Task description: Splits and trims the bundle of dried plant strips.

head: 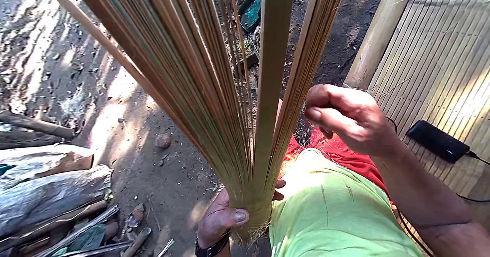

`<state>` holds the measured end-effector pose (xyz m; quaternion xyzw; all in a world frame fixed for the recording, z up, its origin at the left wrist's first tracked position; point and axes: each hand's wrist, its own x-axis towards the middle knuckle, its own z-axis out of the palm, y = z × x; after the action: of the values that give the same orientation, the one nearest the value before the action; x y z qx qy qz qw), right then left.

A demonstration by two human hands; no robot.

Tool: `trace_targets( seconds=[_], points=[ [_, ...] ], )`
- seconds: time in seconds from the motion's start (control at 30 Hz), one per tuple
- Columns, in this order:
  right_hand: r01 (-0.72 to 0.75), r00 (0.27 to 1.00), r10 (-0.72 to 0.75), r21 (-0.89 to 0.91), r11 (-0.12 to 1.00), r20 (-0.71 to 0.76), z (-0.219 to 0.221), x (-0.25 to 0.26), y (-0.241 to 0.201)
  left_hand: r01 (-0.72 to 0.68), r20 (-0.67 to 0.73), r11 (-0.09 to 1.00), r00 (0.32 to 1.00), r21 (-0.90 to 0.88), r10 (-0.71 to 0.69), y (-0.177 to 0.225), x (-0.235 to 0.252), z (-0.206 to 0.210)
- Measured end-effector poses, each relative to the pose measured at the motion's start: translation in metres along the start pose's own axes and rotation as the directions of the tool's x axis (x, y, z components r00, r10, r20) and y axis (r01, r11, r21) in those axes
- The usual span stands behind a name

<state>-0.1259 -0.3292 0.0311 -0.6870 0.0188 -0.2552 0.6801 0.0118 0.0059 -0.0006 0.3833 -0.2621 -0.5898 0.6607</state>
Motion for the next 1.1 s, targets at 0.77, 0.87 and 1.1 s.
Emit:
trace_targets(
  seconds=[0.77,0.87,1.1],
  points=[
    [-0.132,0.981,0.179,0.413,0.901,-0.077,0.009,-0.002,0.016,0.003,0.028,1.0,1.0,-0.029,-0.002,0.012,0.004,0.002],
    [-0.129,0.98,0.179,0.41,0.903,-0.085,0.008,-0.003,0.016,-0.008,0.031,1.0,0.999,-0.008,0.008,0.012,0.003,0.005],
    [-0.134,0.976,0.195,0.43,0.893,-0.1,0.01,-0.003,0.013,0.011,0.008,1.0,1.0,0.015,-0.011,0.005,-0.003,0.001]
  ],
)
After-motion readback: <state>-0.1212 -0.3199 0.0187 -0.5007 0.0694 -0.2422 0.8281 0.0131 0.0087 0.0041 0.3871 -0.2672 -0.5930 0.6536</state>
